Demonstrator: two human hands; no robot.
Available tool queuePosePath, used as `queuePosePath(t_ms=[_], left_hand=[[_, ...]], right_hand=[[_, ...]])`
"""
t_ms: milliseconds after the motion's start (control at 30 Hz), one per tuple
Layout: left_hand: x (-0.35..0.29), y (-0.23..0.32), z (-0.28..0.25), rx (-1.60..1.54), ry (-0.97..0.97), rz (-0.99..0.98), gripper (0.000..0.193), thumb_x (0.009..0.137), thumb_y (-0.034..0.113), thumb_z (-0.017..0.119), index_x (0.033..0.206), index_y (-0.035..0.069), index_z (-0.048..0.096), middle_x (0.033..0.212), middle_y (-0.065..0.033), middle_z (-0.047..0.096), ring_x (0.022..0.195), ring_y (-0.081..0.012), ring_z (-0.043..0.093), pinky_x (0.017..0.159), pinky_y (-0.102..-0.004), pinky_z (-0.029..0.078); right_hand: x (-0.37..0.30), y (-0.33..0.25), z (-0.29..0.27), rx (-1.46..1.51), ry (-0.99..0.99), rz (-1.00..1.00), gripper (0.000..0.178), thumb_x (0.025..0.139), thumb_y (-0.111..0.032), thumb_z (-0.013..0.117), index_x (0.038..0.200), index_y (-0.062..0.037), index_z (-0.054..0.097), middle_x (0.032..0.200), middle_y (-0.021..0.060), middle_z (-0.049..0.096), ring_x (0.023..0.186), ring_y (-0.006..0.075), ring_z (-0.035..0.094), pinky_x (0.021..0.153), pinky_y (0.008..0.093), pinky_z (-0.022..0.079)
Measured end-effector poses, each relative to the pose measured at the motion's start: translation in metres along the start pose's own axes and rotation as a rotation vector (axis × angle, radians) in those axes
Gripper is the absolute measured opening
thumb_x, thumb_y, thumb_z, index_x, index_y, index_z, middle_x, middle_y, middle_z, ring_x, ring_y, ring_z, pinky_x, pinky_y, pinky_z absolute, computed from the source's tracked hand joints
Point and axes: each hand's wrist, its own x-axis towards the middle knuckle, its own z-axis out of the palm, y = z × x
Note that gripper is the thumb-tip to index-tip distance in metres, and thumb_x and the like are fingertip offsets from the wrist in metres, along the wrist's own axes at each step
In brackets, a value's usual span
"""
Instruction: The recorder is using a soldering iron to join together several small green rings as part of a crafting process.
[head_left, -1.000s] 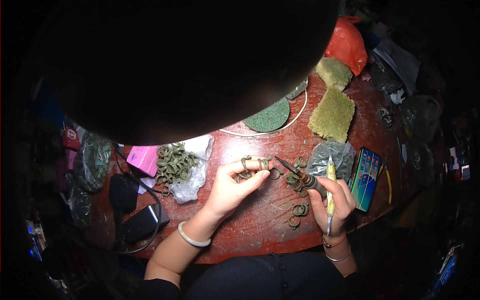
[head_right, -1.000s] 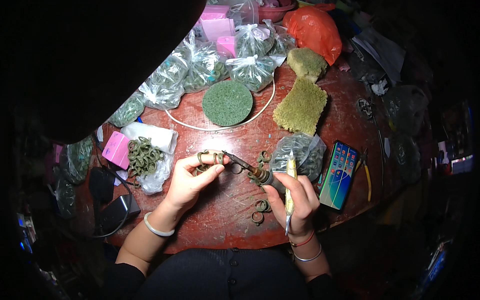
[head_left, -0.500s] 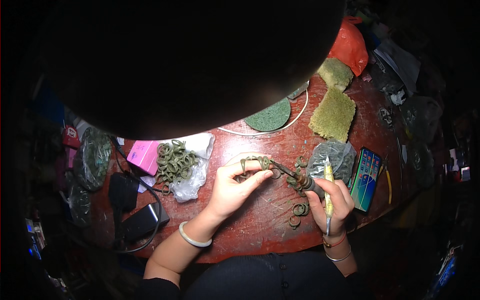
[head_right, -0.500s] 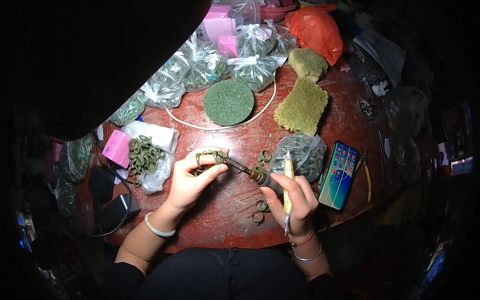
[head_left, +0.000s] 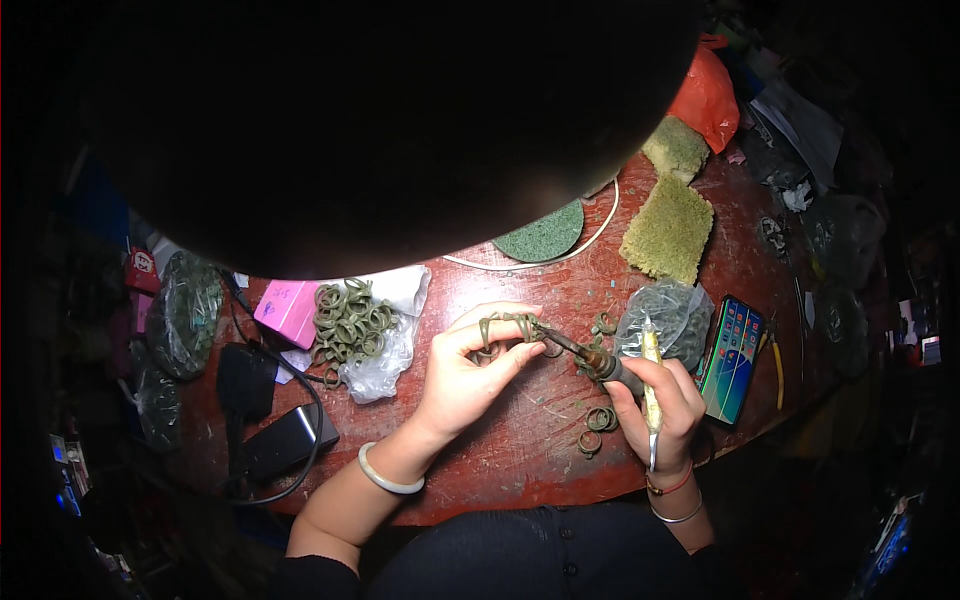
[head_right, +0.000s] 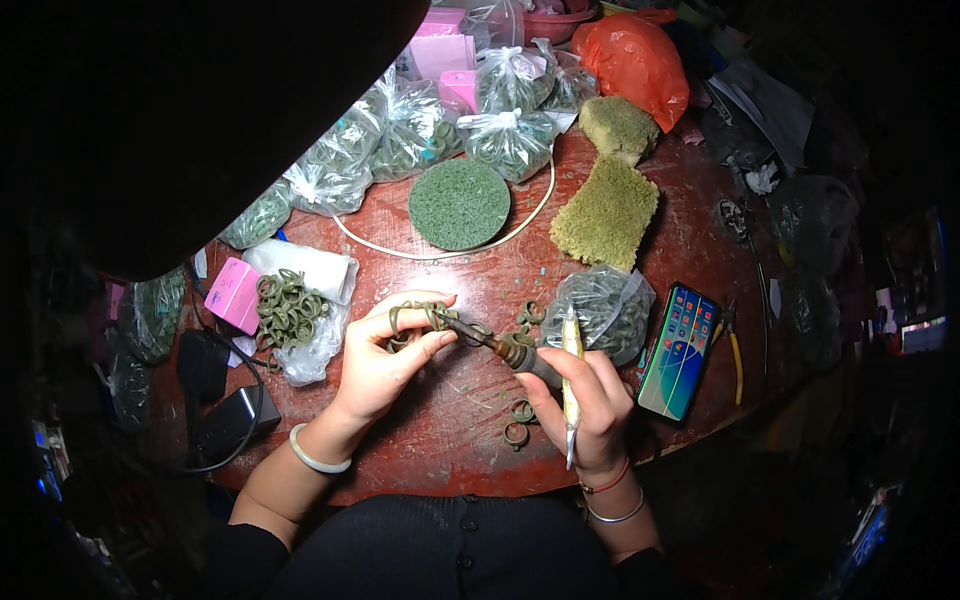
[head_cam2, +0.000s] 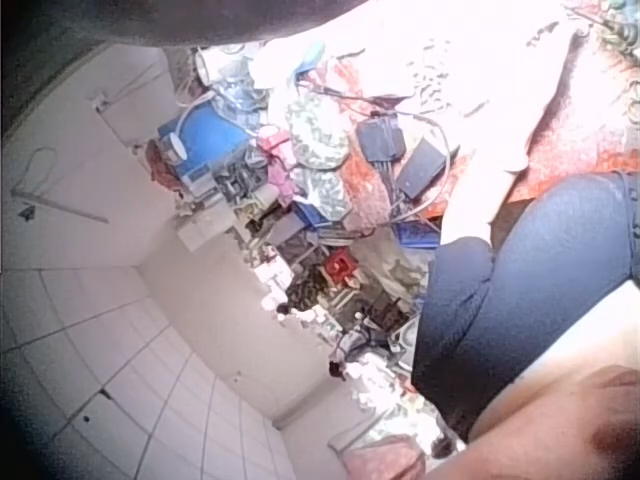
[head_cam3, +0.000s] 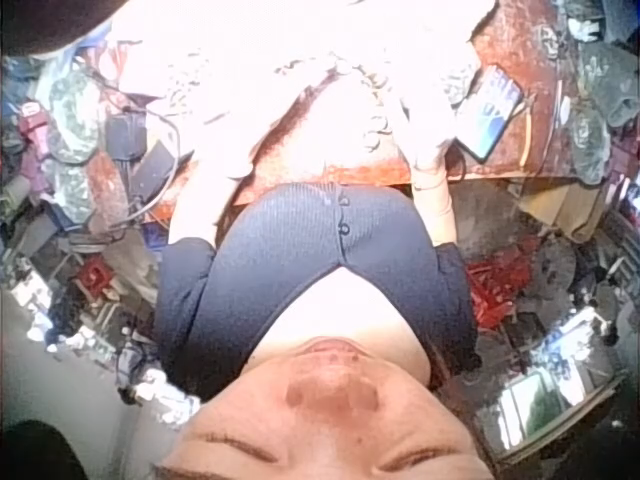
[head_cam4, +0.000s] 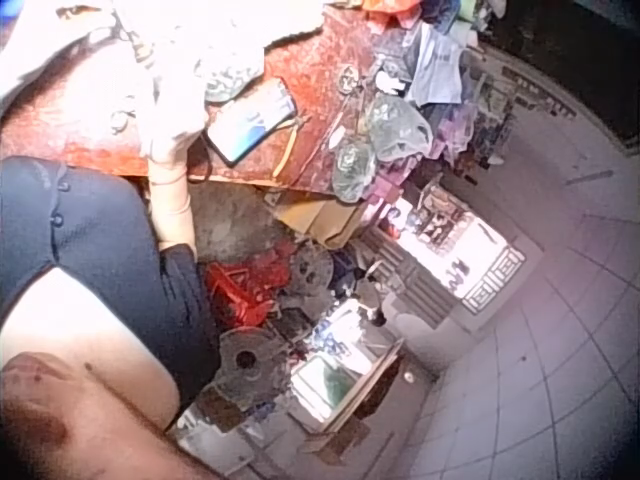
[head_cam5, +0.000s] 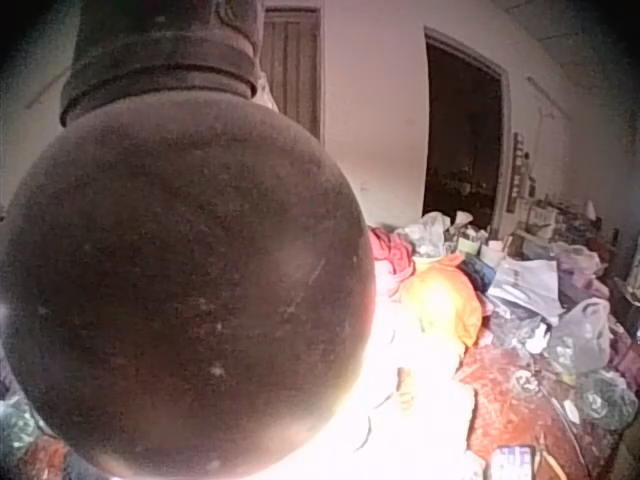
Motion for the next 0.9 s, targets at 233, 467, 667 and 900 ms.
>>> queuePosePath(t_ms=[233, 467, 667, 900], left_hand=[[0.0007, -0.0019, 0.0004, -0.022, -0.012, -0.009, 0.021, 0.082, -0.001, 0.080, 0.103, 0.002, 0.078, 0.118, -0.0128, 0.072, 0.105, -0.0158, 0.064, 0.077, -0.0259, 0.048], [0.0006, 0.0006, -0.0004, -0.015, -0.006, -0.014, 0.020, 0.082, -0.001, 0.080, 0.102, 0.002, 0.078, 0.119, -0.0124, 0.072, 0.103, -0.0144, 0.063, 0.076, -0.0254, 0.048], [0.0001, 0.0011, 0.0006, 0.008, -0.018, -0.002, 0.020, 0.083, -0.002, 0.078, 0.102, 0.002, 0.078, 0.119, -0.0130, 0.071, 0.102, -0.0137, 0.064, 0.076, -0.0245, 0.049], [0.0007, 0.0036, -0.0033, 0.042, 0.010, 0.086, 0.018, 0.084, -0.002, 0.077, 0.102, 0.002, 0.077, 0.117, -0.0119, 0.070, 0.100, -0.0151, 0.065, 0.080, -0.0269, 0.051]], right_hand=[[0.0007, 0.0015, 0.0012, -0.001, -0.017, 0.014, 0.029, 0.076, -0.005, 0.085, 0.102, -0.0023, 0.070, 0.082, 0.0101, 0.065, 0.067, 0.0250, 0.066, 0.059, 0.0341, 0.054], [0.0007, 0.0008, 0.0010, -0.002, -0.010, 0.012, 0.029, 0.076, -0.005, 0.085, 0.101, -0.0023, 0.070, 0.082, 0.0102, 0.065, 0.068, 0.0249, 0.066, 0.060, 0.0343, 0.054], [-0.0019, -0.0002, -0.0028, 0.039, 0.003, 0.014, 0.029, 0.078, -0.005, 0.084, 0.102, -0.0001, 0.070, 0.083, 0.0104, 0.065, 0.068, 0.0242, 0.064, 0.060, 0.0331, 0.052], [-0.0027, -0.0022, -0.0066, -0.017, 0.092, 0.054, 0.028, 0.080, -0.008, 0.082, 0.103, 0.0026, 0.070, 0.086, 0.0117, 0.068, 0.070, 0.0252, 0.062, 0.062, 0.0336, 0.051]])
